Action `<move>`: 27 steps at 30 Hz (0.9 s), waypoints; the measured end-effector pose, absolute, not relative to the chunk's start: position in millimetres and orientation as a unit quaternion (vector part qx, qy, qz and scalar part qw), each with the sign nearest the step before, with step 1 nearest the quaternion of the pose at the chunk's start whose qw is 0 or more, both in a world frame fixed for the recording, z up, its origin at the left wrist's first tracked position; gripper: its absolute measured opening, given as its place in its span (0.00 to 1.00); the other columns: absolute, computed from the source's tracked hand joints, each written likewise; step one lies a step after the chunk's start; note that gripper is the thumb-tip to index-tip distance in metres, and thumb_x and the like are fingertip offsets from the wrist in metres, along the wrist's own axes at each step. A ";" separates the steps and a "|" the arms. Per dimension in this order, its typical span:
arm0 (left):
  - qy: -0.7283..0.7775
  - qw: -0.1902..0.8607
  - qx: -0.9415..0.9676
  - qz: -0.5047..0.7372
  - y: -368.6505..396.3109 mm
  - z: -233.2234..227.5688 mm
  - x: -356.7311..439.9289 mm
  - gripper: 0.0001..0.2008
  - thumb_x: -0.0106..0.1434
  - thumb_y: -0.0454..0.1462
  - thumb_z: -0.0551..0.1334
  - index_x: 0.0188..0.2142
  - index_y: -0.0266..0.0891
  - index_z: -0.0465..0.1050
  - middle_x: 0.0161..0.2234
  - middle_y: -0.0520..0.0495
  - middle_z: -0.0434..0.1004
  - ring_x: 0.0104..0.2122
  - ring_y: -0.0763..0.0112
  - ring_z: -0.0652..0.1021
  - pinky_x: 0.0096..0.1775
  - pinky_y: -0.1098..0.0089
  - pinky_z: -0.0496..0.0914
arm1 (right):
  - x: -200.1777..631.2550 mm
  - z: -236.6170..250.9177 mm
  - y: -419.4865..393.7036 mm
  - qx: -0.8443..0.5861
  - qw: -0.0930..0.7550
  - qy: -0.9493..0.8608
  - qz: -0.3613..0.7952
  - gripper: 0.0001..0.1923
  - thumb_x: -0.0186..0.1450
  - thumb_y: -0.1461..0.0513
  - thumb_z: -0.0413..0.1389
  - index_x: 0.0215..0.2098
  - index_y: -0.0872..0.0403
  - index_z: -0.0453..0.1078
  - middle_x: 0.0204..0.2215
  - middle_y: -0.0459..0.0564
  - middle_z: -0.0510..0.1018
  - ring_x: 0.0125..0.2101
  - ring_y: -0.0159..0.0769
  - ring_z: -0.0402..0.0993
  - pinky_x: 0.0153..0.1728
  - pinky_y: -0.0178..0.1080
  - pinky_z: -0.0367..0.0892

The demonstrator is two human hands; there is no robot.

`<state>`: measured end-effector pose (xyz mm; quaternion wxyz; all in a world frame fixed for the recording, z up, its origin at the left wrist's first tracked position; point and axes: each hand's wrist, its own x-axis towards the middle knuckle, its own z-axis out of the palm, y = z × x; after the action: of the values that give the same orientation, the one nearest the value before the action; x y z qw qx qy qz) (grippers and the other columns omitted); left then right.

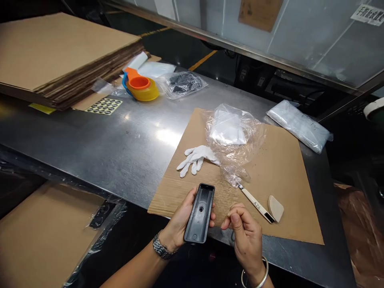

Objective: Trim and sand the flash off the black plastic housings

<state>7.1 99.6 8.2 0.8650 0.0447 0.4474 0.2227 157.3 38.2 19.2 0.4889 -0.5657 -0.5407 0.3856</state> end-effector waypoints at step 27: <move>0.583 0.379 0.507 0.509 129.6 -62.2 17.6 0.18 0.62 0.43 0.51 0.48 0.39 0.67 0.49 0.39 0.69 0.45 0.58 0.71 0.42 0.61 0.67 | 202.3 -26.2 316.1 -0.682 0.209 -0.674 0.191 0.14 0.65 0.58 0.51 0.48 0.55 0.65 0.46 0.51 0.70 0.41 0.36 0.70 0.41 0.44 0.68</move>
<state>17.6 129.6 -62.2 0.3794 0.5068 0.5828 0.5095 202.3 316.1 -26.2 0.2092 -0.6820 -0.6743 0.1908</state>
